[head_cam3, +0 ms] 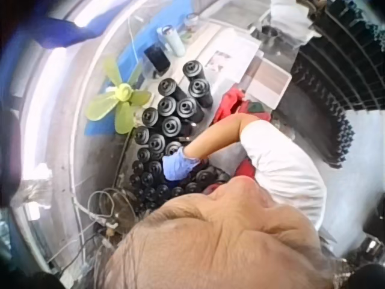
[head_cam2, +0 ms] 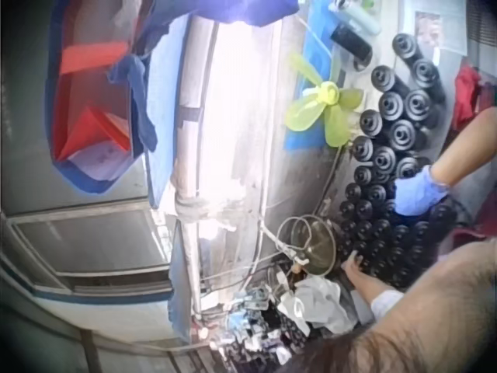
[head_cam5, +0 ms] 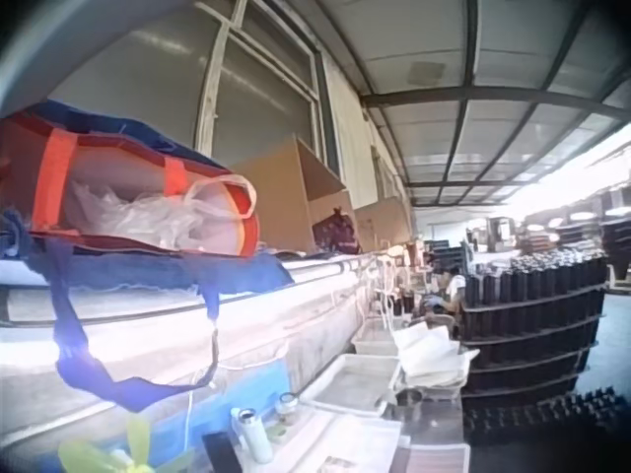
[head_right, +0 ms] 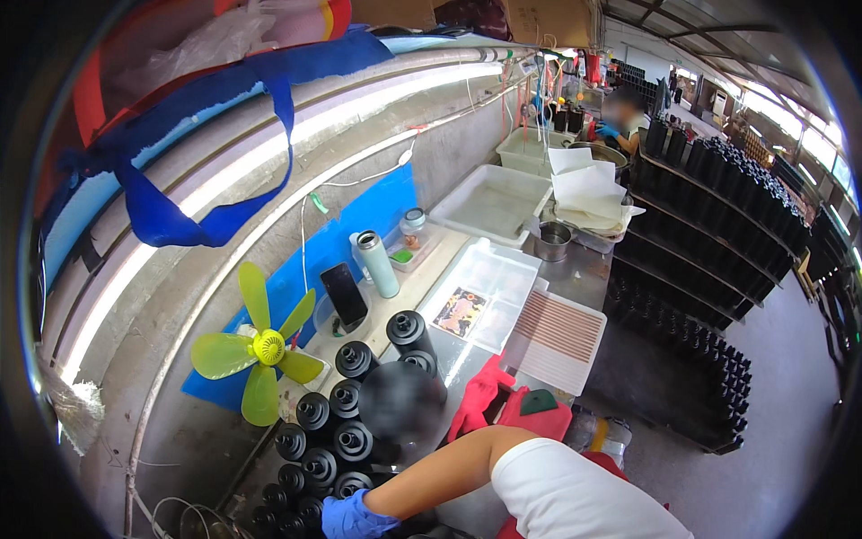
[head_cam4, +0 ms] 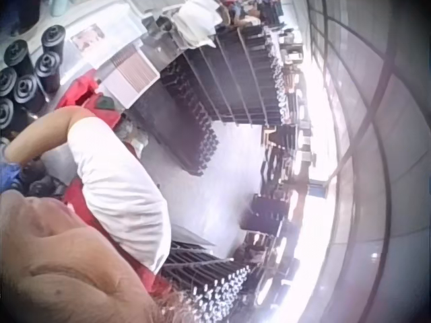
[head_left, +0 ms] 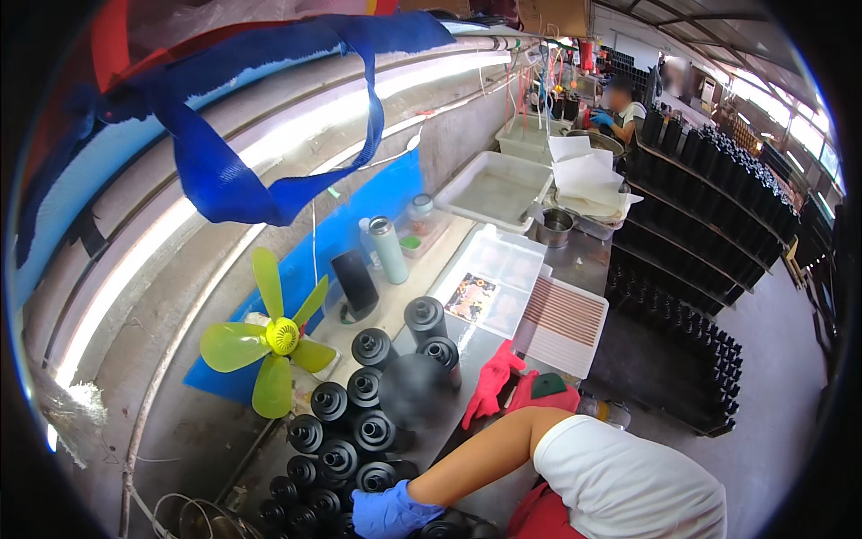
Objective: The person wipes the tops of black cylindrical containers with a white cloth and then applies decorative labels to their sides. The person handles the containers one at a time, smoothing the labels with a green tool to ensure they adhere properly.
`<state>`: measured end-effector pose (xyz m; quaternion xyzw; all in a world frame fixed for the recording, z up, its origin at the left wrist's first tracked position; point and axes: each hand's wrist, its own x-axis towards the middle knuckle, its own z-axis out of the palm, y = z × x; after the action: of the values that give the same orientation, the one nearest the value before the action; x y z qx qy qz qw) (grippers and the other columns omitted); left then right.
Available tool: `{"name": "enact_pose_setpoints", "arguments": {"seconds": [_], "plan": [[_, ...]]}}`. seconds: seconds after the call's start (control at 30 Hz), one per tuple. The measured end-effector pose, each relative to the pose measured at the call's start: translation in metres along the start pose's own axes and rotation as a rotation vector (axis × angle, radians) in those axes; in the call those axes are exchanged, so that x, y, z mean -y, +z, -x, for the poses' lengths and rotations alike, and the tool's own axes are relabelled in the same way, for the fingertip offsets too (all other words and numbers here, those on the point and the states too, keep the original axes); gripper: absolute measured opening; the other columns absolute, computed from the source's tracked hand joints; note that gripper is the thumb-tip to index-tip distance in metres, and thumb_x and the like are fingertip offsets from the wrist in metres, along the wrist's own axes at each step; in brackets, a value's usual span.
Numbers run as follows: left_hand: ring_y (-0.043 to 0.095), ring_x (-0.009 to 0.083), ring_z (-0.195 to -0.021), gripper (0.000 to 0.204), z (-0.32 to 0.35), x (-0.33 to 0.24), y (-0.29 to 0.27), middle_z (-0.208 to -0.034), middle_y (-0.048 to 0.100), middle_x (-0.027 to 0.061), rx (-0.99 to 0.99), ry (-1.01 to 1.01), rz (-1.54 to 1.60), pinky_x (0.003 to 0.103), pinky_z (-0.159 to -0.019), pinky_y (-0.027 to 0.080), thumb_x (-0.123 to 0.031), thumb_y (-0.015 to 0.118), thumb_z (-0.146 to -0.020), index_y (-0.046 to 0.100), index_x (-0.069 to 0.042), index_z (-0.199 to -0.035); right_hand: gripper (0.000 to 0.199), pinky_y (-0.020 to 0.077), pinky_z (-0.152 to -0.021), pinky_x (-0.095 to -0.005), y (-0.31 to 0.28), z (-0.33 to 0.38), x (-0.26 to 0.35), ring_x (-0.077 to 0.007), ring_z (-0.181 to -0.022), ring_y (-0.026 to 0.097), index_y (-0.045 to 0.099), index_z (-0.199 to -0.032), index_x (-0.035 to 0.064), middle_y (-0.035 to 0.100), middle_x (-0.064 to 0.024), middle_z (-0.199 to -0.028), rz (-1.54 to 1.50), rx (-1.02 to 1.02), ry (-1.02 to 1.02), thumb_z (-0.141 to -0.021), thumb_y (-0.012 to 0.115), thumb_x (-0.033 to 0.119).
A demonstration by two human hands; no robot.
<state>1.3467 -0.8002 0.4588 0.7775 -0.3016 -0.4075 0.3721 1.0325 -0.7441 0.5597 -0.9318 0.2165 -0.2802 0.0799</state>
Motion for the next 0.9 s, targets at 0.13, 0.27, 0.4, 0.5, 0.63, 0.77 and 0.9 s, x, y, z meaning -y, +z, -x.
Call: {"name": "enact_pose_setpoints", "arguments": {"seconds": [0.13, 0.27, 0.4, 0.5, 0.63, 0.77, 0.9], "plan": [[0.062, 0.0229, -0.067, 0.060, 0.002, 0.004, -0.015, -0.092, 0.062, 0.0146, -0.044, -0.013, 0.003, 0.033, -0.047, 0.053, -0.002, 0.074, -0.069, 0.045, 0.003, -0.121, 0.019, 0.0446, -0.055, -0.0437, -0.056, -0.001, 0.019, -0.0301, -0.061, 0.062, 0.068, -0.075, 0.0040, 0.064, -0.0137, -0.069, -0.002, 0.517, 0.172, -0.073, 0.057, 0.020], [0.062, 0.0229, -0.067, 0.062, 0.002, 0.005, 0.003, -0.092, 0.061, 0.0147, -0.003, -0.023, -0.009, 0.033, -0.047, 0.053, -0.001, 0.074, -0.068, 0.043, 0.003, -0.122, 0.019, 0.0451, -0.053, -0.0462, -0.053, 0.018, 0.023, -0.0318, -0.057, 0.062, 0.067, -0.071, 0.0027, 0.063, -0.0162, -0.066, -0.008, 0.386, 0.149, -0.071, 0.059, 0.020], [0.062, 0.0229, -0.067, 0.063, 0.001, 0.006, 0.006, -0.092, 0.061, 0.0147, -0.006, -0.035, -0.018, 0.033, -0.047, 0.053, -0.001, 0.074, -0.068, 0.042, 0.003, -0.123, 0.020, 0.0433, -0.049, -0.0461, -0.039, 0.027, 0.021, -0.0313, -0.053, 0.060, 0.067, -0.070, 0.0036, 0.062, -0.0142, -0.063, 0.013, 0.398, 0.106, -0.069, 0.061, 0.023], [0.062, 0.0229, -0.068, 0.065, 0.000, 0.006, 0.004, -0.092, 0.061, 0.0147, -0.017, -0.040, -0.015, 0.033, -0.047, 0.052, -0.001, 0.074, -0.068, 0.041, 0.003, -0.123, 0.020, 0.0417, -0.047, -0.0459, -0.053, 0.034, 0.020, -0.0309, -0.051, 0.058, 0.067, -0.068, 0.0046, 0.061, -0.0124, -0.061, -0.013, 0.317, 0.004, -0.067, 0.062, 0.024], [0.061, 0.0229, -0.068, 0.067, -0.001, 0.007, 0.004, -0.092, 0.061, 0.0147, -0.016, -0.044, -0.013, 0.033, -0.046, 0.052, 0.000, 0.074, -0.068, 0.040, 0.003, -0.124, 0.021, 0.0398, -0.046, -0.0452, -0.043, 0.040, 0.017, -0.0298, -0.049, 0.057, 0.067, -0.065, 0.0055, 0.060, -0.0109, -0.058, 0.014, 0.256, -0.009, -0.064, 0.063, 0.026], [0.061, 0.0229, -0.068, 0.069, -0.002, 0.008, 0.000, -0.092, 0.061, 0.0147, -0.022, -0.048, -0.014, 0.033, -0.046, 0.052, 0.000, 0.075, -0.067, 0.038, 0.003, -0.125, 0.023, 0.0387, -0.045, -0.0446, -0.031, 0.039, 0.015, -0.0290, -0.048, 0.056, 0.066, -0.064, 0.0058, 0.058, -0.0110, -0.056, 0.074, 0.303, -0.052, -0.061, 0.064, 0.029], [0.061, 0.0229, -0.069, 0.070, -0.003, 0.009, -0.004, -0.092, 0.061, 0.0148, -0.023, -0.050, -0.012, 0.033, -0.046, 0.052, 0.000, 0.075, -0.067, 0.037, 0.002, -0.126, 0.025, 0.0389, -0.045, -0.0450, -0.041, 0.034, 0.018, -0.0294, -0.047, 0.055, 0.066, -0.063, 0.0059, 0.058, -0.0117, -0.055, 0.042, 0.335, -0.056, -0.060, 0.064, 0.031]]}}
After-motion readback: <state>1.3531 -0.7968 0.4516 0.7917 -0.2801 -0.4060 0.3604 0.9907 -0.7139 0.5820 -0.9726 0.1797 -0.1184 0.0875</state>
